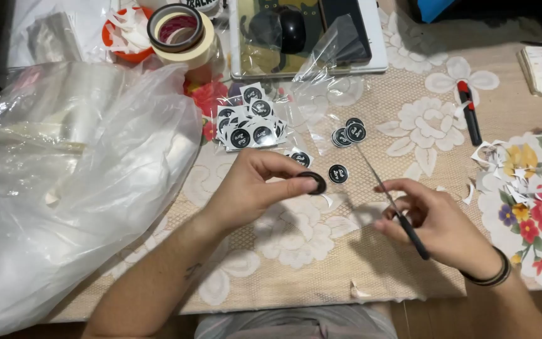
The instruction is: Cutting circular stickers from a sheet using scissors and placing them into small plastic bags for packaging.
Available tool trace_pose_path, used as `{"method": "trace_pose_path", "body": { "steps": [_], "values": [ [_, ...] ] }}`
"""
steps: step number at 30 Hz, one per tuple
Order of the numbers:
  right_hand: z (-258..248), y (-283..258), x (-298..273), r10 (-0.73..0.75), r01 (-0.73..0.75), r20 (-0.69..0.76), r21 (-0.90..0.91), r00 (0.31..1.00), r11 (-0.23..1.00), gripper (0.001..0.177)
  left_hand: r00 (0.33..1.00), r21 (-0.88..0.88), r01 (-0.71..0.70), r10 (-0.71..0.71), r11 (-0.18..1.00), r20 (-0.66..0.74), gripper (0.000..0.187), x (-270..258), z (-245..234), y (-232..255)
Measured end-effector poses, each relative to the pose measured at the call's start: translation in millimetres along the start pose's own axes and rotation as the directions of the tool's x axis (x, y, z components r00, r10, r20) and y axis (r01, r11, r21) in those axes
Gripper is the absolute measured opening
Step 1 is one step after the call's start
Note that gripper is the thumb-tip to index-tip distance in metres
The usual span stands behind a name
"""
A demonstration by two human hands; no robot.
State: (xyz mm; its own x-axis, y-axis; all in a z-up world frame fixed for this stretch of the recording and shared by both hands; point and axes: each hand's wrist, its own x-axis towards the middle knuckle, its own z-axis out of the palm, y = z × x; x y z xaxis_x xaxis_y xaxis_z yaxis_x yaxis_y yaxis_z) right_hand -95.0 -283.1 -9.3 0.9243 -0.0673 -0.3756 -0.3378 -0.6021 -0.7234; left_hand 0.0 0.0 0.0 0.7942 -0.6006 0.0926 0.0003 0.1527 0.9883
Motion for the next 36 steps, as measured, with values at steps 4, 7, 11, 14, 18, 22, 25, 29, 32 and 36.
{"method": "trace_pose_path", "body": {
  "steps": [4,7,11,14,18,22,25,29,32,36],
  "values": [
    [6.1,46.3,16.3,-0.221,0.089,-0.248,-0.452,0.943,0.887,0.065,0.962,-0.03,0.216,-0.218,0.976,-0.166,0.023,-8.9,-8.7,-48.7],
    [4.2,67.3,25.4,-0.236,0.057,-0.311,-0.491,0.921,0.869,0.056,0.934,-0.059,0.235,-0.242,0.97,-0.264,0.022,-12.1,-12.9,-75.2],
    [4.7,75.1,27.8,-0.256,0.032,-0.25,-0.653,0.934,0.757,0.047,0.896,-0.19,0.282,-0.329,0.94,-0.298,0.021,-12.0,-10.9,-86.3],
    [19.1,43.4,15.5,-0.372,0.062,-0.222,-0.783,0.901,0.619,0.033,0.894,-0.229,0.278,-0.338,0.933,-0.292,0.022,-14.2,-7.2,-87.8],
    [67.1,18.5,27.2,-0.334,0.224,-0.05,-0.648,0.941,0.728,0.031,0.925,-0.183,0.164,-0.215,0.969,-0.313,0.021,-15.8,0.4,-88.7],
    [89.2,15.8,56.5,-0.392,0.303,-0.018,-0.6,0.92,0.74,0.031,0.931,-0.126,0.146,-0.179,0.981,-0.318,0.021,-17.2,-0.9,-84.4],
    [87.2,1.2,60.1,-0.278,0.252,0.029,-0.518,0.96,0.817,0.028,0.924,-0.127,0.146,-0.181,0.981,-0.337,0.021,-16.3,-1.5,-85.3],
    [86.1,-3.7,59.7,-0.319,0.328,0.111,-0.532,0.941,0.781,0.012,0.917,-0.149,0.109,-0.158,0.983,-0.366,0.021,-13.0,-3.3,-91.0],
    [80.5,-2.5,40.1,-0.41,0.413,0.121,-0.491,0.904,0.767,0.009,0.922,-0.136,0.098,-0.141,0.986,-0.36,0.021,-14.2,-4.2,-96.1],
    [63.6,5.0,0.7,-0.53,0.542,0.151,-0.4,0.834,0.739,0.004,0.926,-0.103,0.06,-0.094,0.993,-0.366,0.019,-16.7,-3.5,-95.0]
  ]
}}
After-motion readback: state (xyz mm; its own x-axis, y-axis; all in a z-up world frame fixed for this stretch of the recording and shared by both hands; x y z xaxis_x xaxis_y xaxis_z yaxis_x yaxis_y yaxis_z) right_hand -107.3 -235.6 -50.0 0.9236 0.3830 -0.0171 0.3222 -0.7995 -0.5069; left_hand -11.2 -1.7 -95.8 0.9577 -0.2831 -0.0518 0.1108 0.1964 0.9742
